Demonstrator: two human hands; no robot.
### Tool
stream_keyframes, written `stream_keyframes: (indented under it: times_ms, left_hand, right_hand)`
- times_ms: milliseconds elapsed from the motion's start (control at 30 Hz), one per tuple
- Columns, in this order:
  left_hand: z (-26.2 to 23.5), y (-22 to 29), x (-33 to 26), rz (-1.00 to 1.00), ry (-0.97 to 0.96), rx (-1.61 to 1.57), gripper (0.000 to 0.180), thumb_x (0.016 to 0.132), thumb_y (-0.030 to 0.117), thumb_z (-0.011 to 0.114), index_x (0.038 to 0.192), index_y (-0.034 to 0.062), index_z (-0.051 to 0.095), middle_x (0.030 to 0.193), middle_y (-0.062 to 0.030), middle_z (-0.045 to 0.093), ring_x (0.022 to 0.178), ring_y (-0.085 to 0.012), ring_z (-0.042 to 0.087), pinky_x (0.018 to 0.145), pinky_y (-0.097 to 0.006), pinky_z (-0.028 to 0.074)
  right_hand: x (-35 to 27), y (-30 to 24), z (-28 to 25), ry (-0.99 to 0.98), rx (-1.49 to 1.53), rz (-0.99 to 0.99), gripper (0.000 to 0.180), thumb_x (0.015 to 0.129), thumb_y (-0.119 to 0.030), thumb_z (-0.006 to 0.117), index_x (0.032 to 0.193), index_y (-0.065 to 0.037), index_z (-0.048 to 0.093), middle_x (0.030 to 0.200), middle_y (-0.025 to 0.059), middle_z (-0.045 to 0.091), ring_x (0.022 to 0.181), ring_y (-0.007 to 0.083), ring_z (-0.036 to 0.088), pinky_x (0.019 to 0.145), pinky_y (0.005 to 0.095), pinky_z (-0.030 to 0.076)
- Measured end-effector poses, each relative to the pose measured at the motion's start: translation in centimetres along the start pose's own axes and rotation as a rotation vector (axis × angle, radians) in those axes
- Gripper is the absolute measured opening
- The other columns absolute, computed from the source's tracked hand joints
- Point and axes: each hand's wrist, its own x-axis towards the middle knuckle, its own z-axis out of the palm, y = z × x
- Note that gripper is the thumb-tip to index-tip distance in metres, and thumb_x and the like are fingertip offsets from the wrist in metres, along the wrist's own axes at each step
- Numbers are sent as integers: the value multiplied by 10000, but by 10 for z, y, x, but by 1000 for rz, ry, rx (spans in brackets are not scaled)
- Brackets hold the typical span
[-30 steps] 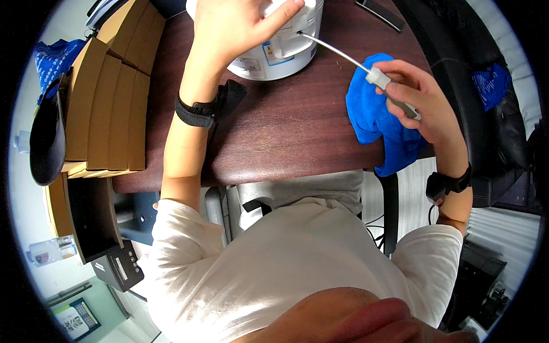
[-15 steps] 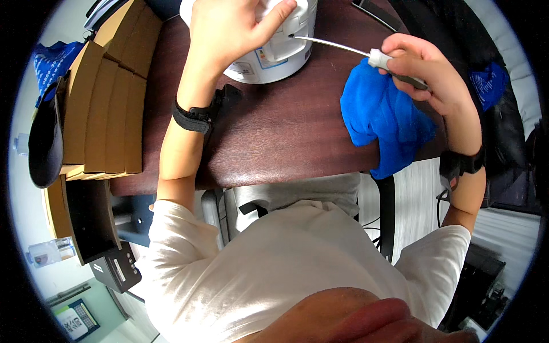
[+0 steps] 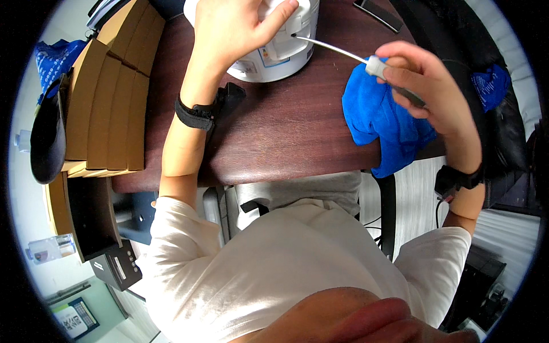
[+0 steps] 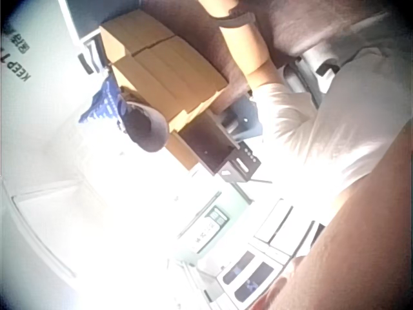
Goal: The person uses a screwdriver to remove screws from a white rice cooker on a table. They open the lid, remove the inner pot, and continue unscrewing components to separate the lid from the body.
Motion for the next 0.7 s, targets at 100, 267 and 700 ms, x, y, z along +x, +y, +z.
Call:
stream_keyframes:
  times_ms: [100, 267, 700]
  left_hand:
    - [2, 1, -1, -23, -24, 4, 473, 857, 374, 636, 1158, 11, 659, 1233, -270, 608, 1182, -489, 550, 1045, -490, 424]
    - [3, -13, -5, 10, -87, -52, 553, 841, 413, 656, 1231, 21, 635, 1303, -281, 565, 1246, -505, 491, 1064, -498, 401]
    - [-7, -24, 2, -20, -263, -98, 641, 786, 456, 709, 1260, 32, 626, 1373, -231, 524, 1295, -460, 454, 1153, -552, 249]
  right_hand:
    - [1, 37, -2, -109, 185, 160, 252, 951, -262, 629, 1050, -30, 642, 654, 4, 544, 490, 38, 453, 366, 195, 264]
    - [6, 49, 6, 2, -322, -77, 340, 974, -340, 584, 907, -16, 665, 622, 28, 557, 536, 89, 524, 464, 264, 367]
    - [15, 52, 15, 267, -825, -403, 414, 922, -415, 635, 774, -31, 598, 664, 171, 595, 631, 350, 609, 566, 424, 456]
